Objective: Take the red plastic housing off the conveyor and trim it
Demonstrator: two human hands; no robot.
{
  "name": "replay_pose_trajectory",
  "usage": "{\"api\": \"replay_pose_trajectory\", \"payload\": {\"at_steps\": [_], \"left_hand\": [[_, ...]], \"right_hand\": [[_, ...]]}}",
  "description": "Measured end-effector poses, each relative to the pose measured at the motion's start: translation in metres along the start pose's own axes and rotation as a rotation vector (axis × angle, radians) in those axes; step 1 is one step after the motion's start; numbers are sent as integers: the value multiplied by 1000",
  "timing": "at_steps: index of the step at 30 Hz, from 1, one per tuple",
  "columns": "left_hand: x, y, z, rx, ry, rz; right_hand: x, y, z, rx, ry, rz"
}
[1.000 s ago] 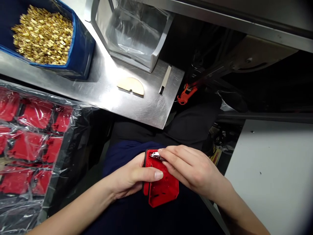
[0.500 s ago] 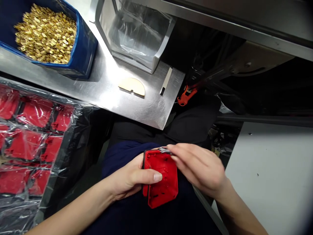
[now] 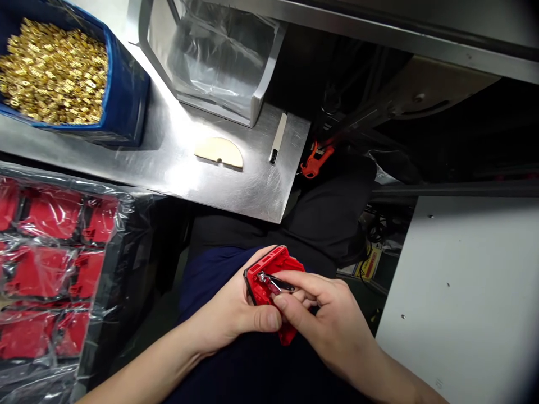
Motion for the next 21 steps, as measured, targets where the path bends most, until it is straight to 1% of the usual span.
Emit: {"api": "replay_pose_trajectory", "payload": {"at_steps": [9, 17, 21], "left_hand": [[-2, 0, 1, -16, 25, -9], [-2, 1, 2, -18, 43, -12], [0, 1, 4, -31, 42, -11]], "right_hand": [[-3, -1, -7, 42, -111, -79], [-8, 1, -8, 28, -92, -121], [-7, 1, -9, 38, -74, -124]]}}
Point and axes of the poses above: each hand's wrist, its own y-axis away from the middle knuckle, its own z-axis out of the back of the hand, x = y × z, the point moved 10 cm from there along -y, towards the middle knuckle, and after that the axes turned 3 degrees about x, right-handed, at the moved point
